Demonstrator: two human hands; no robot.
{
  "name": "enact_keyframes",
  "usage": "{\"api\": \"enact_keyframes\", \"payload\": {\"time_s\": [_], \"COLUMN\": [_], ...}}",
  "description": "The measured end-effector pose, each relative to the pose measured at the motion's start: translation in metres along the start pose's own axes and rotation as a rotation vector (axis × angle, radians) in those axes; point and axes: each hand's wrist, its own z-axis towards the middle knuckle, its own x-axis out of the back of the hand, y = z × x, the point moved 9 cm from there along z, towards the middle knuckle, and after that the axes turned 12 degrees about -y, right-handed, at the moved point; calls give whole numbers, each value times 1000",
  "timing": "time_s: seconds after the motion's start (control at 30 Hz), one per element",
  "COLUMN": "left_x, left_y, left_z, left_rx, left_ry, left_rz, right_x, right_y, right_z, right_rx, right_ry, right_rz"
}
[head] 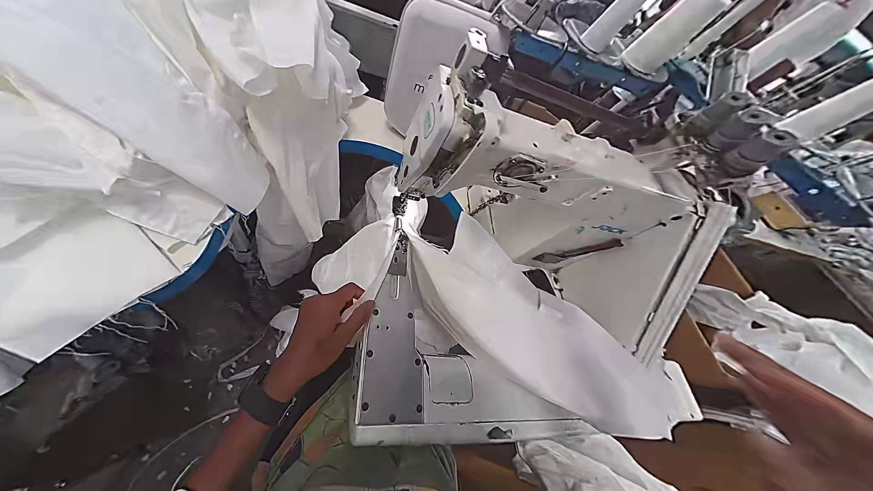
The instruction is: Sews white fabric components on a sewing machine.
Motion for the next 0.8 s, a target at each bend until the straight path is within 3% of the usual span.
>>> {"api": "enact_keyframes", "payload": {"time_s": [0.07,0.13,0.2,0.23,0.3,0.37,0.5,0.57,0.63,0.8], "left_x": [1,1,0,6,9,-2,-15,-29,-39,-33], "left_y": [4,3,1,0,1,11,47,54,52,37], "left_z": [-3,-7,-17,-16,-12,-11,-10,-16,-12,12], "left_rx": [-44,-50,-35,-33,-42,-103,-218,-214,-212,-234], "left_ry": [31,49,50,55,93,71,61,85,119,301], "left_rz": [65,89,87,89,67,67,147,155,168,31], "right_x": [-88,-177,-230,-237,-236,-242,-225,-215,-232,-245], "right_y": [-13,19,40,26,-19,-50,-69,-85,-95,-77], "right_z": [72,129,140,138,114,72,45,42,39,61], "right_rx": [87,-41,-152,-136,-10,171,151,156,209,192], "right_ry": [-241,-635,-951,-1016,-1003,-802,-577,-622,-699,-871], "right_rz": [-117,-198,-249,-283,-433,-514,-633,-618,-601,-605]}}
